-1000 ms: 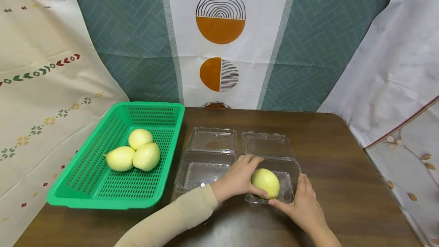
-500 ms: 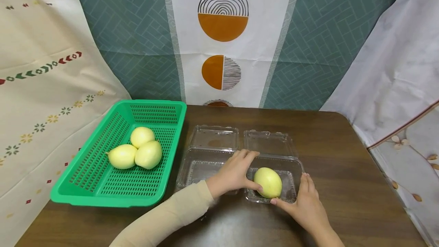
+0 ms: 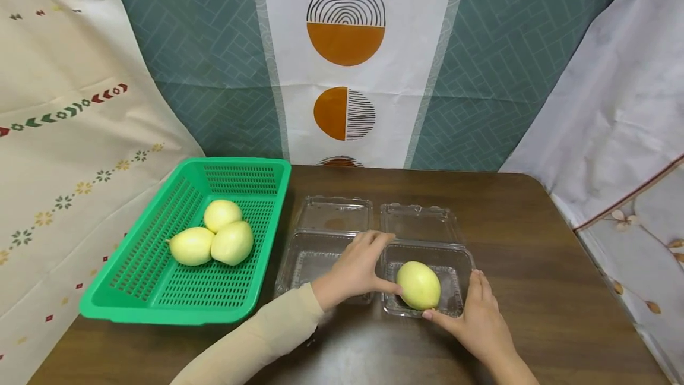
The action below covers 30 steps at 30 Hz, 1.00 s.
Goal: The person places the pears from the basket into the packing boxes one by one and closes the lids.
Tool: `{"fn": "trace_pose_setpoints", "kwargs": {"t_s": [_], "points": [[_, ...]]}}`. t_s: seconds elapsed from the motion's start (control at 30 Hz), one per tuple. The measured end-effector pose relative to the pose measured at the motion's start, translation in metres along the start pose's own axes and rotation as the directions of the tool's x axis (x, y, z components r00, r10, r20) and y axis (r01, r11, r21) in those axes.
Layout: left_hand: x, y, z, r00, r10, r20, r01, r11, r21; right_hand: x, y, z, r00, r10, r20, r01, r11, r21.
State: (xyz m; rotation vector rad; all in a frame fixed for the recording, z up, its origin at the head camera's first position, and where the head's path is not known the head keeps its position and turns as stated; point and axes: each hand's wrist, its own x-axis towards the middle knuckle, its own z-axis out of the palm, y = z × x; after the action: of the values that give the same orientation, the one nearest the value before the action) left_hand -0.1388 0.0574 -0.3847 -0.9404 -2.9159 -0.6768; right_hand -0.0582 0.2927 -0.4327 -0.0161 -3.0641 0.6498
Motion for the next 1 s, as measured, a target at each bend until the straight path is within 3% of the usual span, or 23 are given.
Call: {"fn": "trace_pose_setpoints", "kwargs": {"t_s": [0.17, 0.5, 0.73, 1.0], "points": [[-0.006, -0.008, 0.001, 0.999, -0.024, -0.045, 0.023, 0.999, -0.031, 0.001, 0.0, 0.0, 1.0, -0.003, -0.006, 0.003, 1.0, 0.001], [-0.013, -0.018, -0.004, 0.995, -0.071, -0.065, 0.065, 0.994, -0.083, 0.001, 0.0, 0.001, 1.0, 0.004, -0.018, -0.004, 1.0, 0.0], [-0.017, -0.02, -0.01, 0.99, -0.074, -0.119, 0.067, 0.996, -0.062, 0.0, -0.001, 0.0, 1.0, 0.001, -0.021, -0.001, 1.0, -0.001], [-0.018, -0.023, -0.009, 0.988, -0.103, -0.113, 0.094, 0.992, -0.084, 0.0, 0.0, -0.001, 1.0, 0.003, -0.022, -0.003, 1.0, 0.002]]}}
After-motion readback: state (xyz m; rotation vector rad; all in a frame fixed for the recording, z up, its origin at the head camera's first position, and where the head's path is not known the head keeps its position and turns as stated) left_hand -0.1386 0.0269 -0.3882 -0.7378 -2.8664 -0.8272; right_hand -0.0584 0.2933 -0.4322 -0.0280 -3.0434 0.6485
